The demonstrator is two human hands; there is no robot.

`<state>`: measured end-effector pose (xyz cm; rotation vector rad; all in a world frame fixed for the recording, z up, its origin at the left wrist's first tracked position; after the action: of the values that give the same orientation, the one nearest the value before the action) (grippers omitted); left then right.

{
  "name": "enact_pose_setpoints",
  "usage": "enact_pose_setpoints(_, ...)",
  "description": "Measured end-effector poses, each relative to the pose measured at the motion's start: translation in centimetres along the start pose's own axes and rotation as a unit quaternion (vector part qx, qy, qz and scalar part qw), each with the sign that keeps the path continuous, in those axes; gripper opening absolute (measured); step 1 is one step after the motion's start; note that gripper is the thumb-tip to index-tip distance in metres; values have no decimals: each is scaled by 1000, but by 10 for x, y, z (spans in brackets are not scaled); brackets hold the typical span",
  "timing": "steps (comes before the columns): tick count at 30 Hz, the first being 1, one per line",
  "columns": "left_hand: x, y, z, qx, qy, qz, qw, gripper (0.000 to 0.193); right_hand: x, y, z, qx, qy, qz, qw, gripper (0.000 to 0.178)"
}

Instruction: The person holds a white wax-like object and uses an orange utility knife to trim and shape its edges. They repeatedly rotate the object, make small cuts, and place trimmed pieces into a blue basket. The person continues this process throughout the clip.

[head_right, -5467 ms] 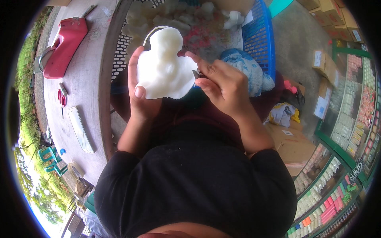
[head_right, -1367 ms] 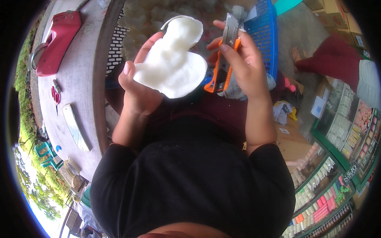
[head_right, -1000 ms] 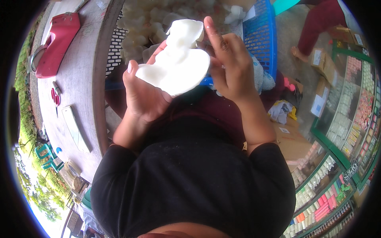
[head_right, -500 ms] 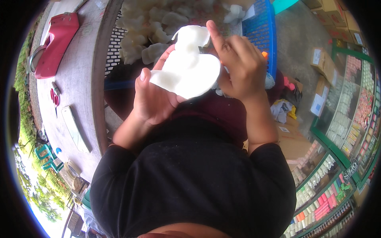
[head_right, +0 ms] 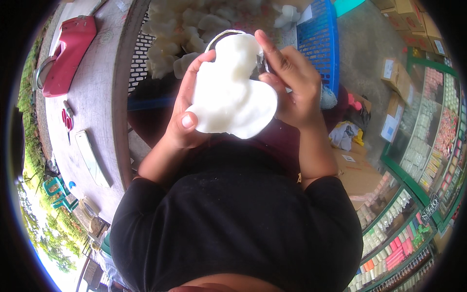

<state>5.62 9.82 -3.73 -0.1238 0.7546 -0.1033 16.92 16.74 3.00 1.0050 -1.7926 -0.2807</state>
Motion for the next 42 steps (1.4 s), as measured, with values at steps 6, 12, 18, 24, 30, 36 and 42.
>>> enact_pose_setpoints(6,-20,2,-1,21,126,31,991,104,-3,-1,5,64,158,79,982,49)
enact_pose_setpoints(12,-25,4,-5,46,184,28,982,105,-4,-7,7,65,174,79,980,49)
enact_pose_setpoints(18,-30,6,-4,81,234,29,968,105,-2,-8,7,77,175,84,978,48)
enact_pose_setpoints(24,-33,6,0,111,250,29,961,104,-2,-11,8,95,180,87,975,46)
enact_pose_setpoints(30,-38,5,3,145,276,30,950,105,1,-11,10,101,193,91,972,45)
enact_pose_setpoints(36,-39,5,6,171,296,26,939,105,2,-12,11,116,179,98,972,43)
enact_pose_setpoints(42,-38,2,12,222,307,30,925,105,1,-14,16,199,211,104,951,43)
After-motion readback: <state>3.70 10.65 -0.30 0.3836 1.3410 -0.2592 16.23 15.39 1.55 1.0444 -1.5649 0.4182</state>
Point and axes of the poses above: each hand's wrist, its own y-axis towards the middle knuckle, its own z-axis out of the palm, x = y × z, the point moved 10 cm from there along y, towards the middle knuckle, and after that the axes turned 1 degree about y, right-handed, at the moved point
